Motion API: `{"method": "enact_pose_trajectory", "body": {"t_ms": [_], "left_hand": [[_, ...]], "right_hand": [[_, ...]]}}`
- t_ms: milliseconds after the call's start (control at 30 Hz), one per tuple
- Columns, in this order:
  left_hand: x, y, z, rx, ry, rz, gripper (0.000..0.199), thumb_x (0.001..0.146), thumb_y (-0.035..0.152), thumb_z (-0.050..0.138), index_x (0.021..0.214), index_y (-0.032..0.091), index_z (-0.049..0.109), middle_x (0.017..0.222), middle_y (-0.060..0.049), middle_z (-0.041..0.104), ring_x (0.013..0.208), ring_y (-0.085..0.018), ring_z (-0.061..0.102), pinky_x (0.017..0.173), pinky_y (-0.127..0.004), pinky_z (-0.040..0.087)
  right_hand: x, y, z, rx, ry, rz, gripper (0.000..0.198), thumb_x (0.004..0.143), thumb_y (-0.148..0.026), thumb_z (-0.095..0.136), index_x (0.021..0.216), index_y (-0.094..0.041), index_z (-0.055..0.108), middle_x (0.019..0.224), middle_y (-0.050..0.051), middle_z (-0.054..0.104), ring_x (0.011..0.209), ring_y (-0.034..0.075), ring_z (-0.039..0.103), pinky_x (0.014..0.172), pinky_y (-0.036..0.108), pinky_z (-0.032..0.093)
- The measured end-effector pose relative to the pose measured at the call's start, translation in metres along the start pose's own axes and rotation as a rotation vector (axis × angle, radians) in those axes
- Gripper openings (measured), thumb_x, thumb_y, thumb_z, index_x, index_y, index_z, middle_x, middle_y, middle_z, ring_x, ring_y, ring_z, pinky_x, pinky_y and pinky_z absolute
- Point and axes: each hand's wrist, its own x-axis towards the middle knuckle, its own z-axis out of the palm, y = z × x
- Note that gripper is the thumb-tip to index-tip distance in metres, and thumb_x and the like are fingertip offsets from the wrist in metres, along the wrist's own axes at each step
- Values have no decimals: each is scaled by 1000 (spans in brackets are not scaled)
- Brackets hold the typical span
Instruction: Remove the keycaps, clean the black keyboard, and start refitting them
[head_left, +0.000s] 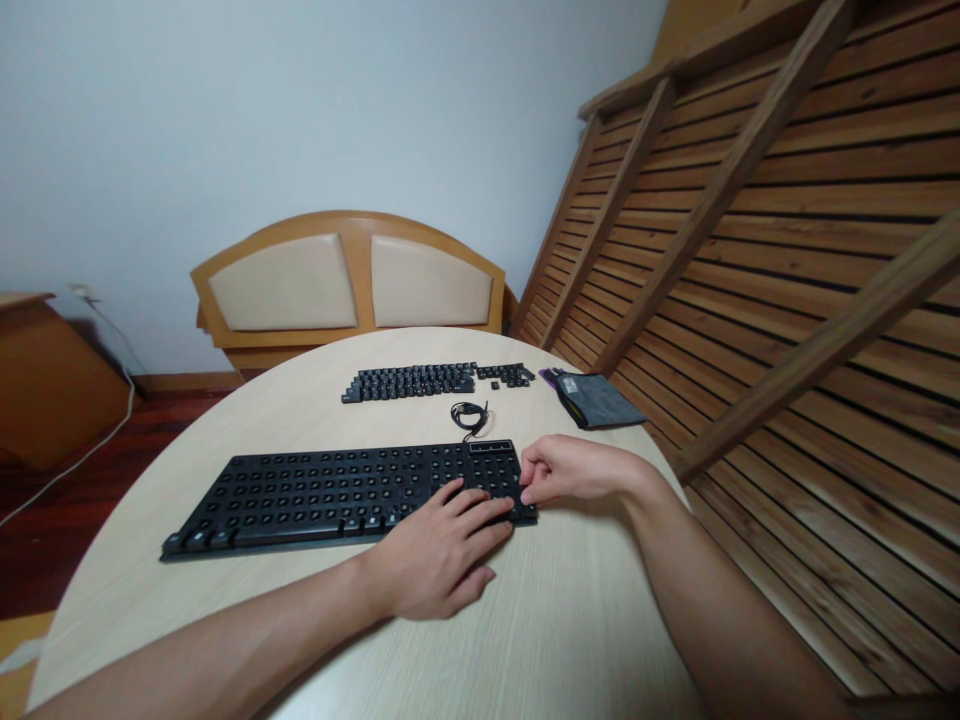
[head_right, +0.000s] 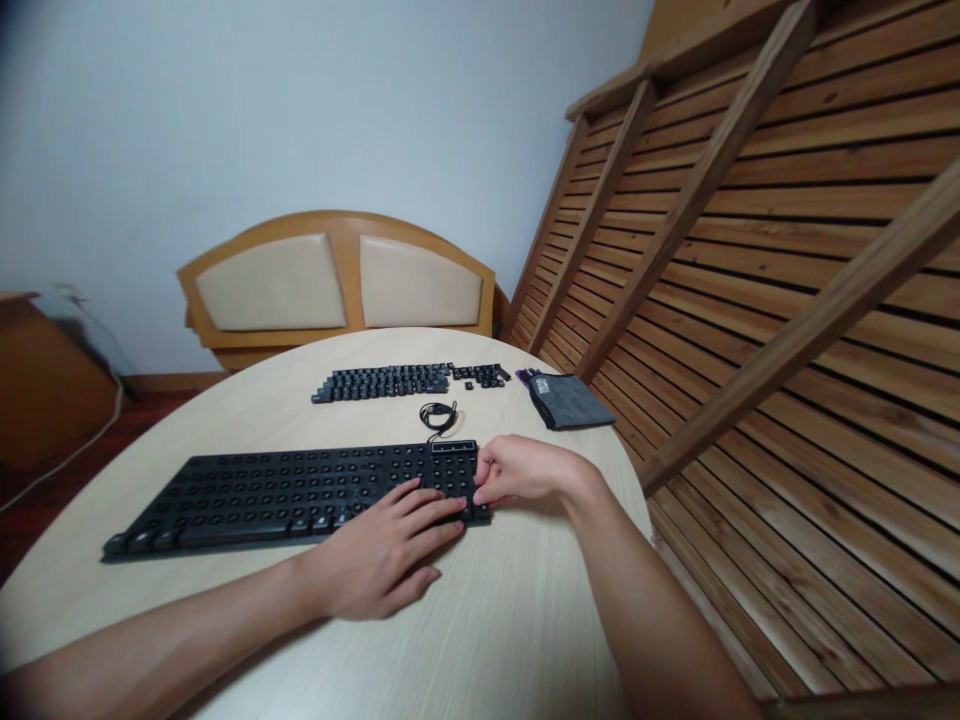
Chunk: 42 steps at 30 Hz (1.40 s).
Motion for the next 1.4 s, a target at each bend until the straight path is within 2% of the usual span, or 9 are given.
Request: {"method": "enact_pose_trajectory", "body": {"t_ms": [233,400,667,900,967,1033,1167,1300,1400], "left_hand": [[1,0,0,-4,-10,-9,47,97,38,48,140,20,49,152,-8,45,134,-30,44,116,-53,28],[1,1,-1,-5,-4,-6,46,97,37,48,140,20,49,153,-7,45,135,-30,43,116,-53,28],[0,1,-1,-4,4,-2,46,96,37,48,139,20,50,152,-7,45,134,-30,44,116,-53,29],[0,0,2,-10,16,0,46,97,37,48,139,20,50,152,-7,45,134,-30,44,116,-53,28],[0,0,3,-13,12,-1,46,97,38,47,139,20,50,153,-8,45,134,-30,44,116,-54,28],[0,0,3,-15,13,-5,46,97,38,47,139,20,50,153,-8,45,134,-30,44,115,-54,28],[0,0,3,-11,27,-7,45,96,37,49,137,20,52,152,-7,46,133,-29,45,115,-52,29],[0,1,1,-16,22,-9,45,96,39,49,137,20,52,152,-6,46,133,-29,46,116,-52,29],[-1,1,0,-25,9,-14,45,97,40,47,138,21,51,153,-5,44,134,-29,45,116,-53,29]], "right_hand": [[6,2,4,-67,41,-18,25,66,-35,76,73,-16,61,66,1,67,58,13,57,50,21,37],[8,6,3,72,-30,-3,32,63,-39,79,75,-17,59,67,2,69,64,16,63,58,25,46],[19,18,0,138,-66,19,40,56,-43,85,71,-15,60,64,0,66,61,13,59,58,24,43],[16,22,-10,-2,-45,-82,44,67,-54,79,79,-12,69,68,1,65,62,12,54,57,23,39],[19,25,-20,-108,98,-89,45,77,-57,70,78,-12,70,68,3,66,62,13,55,58,24,40],[26,29,-33,-244,360,-47,44,85,-56,61,78,-13,70,70,4,68,64,14,57,59,24,40],[51,39,-62,-397,748,68,32,94,-40,51,94,-13,69,90,9,72,82,19,63,69,25,41],[79,45,-85,-479,879,154,21,95,-23,51,103,-15,68,110,13,70,105,22,62,86,28,43],[98,49,-98,-517,887,204,20,97,-25,55,110,-16,67,119,14,66,109,23,61,93,34,47]]}}
